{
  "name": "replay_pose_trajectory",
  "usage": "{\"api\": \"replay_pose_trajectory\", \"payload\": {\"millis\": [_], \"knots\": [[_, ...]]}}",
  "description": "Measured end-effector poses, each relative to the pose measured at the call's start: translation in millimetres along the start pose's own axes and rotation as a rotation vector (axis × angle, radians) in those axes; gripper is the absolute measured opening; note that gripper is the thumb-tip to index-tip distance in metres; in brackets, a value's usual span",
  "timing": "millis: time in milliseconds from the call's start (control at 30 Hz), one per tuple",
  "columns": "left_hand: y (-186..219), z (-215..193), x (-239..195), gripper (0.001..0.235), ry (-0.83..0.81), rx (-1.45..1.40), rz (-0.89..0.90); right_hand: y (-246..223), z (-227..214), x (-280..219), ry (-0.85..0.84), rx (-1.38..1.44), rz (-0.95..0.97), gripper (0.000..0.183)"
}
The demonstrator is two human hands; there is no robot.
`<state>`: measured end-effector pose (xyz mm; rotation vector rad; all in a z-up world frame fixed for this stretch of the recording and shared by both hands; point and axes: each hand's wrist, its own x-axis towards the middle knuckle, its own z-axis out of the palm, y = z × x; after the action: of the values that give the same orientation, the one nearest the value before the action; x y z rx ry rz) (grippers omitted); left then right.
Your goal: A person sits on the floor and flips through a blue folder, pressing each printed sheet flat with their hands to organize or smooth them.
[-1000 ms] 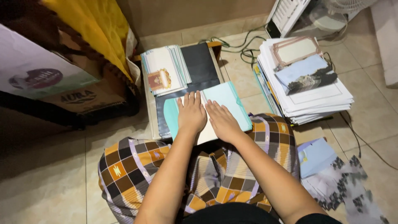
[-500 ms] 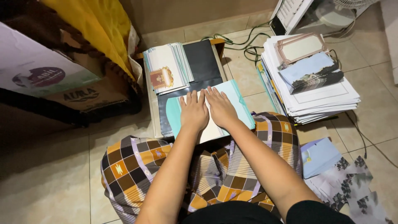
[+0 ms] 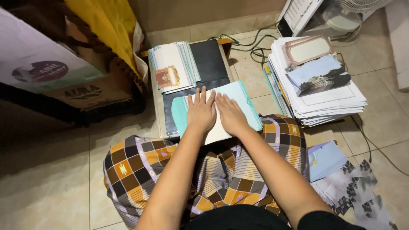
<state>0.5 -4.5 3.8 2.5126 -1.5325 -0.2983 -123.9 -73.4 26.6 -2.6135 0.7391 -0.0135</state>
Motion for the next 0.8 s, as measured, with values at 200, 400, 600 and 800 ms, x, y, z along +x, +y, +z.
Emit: {"api": "replay_pose_trajectory", "payload": {"millis": [200, 400, 600, 800], "knots": [[-4, 3, 11, 0.057, -0.016, -0.007, 0.004, -2, 4, -6, 0.008, -0.061, -0.002, 0.054], [-5, 5, 14, 0.058, -0.029, 0.001, 0.018, -6, 6, -50, -0.057, 0.065, 0.024, 0.055], [-1, 3, -18, 0.059, -0.05, 0.005, 0.054, 11, 12, -8, 0.001, -0.001, -0.014, 0.054], [-1, 4, -22, 0.062, -0.045, -0.012, 0.051, 16, 14, 15, 0.043, -0.069, -0.036, 0.054]]}}
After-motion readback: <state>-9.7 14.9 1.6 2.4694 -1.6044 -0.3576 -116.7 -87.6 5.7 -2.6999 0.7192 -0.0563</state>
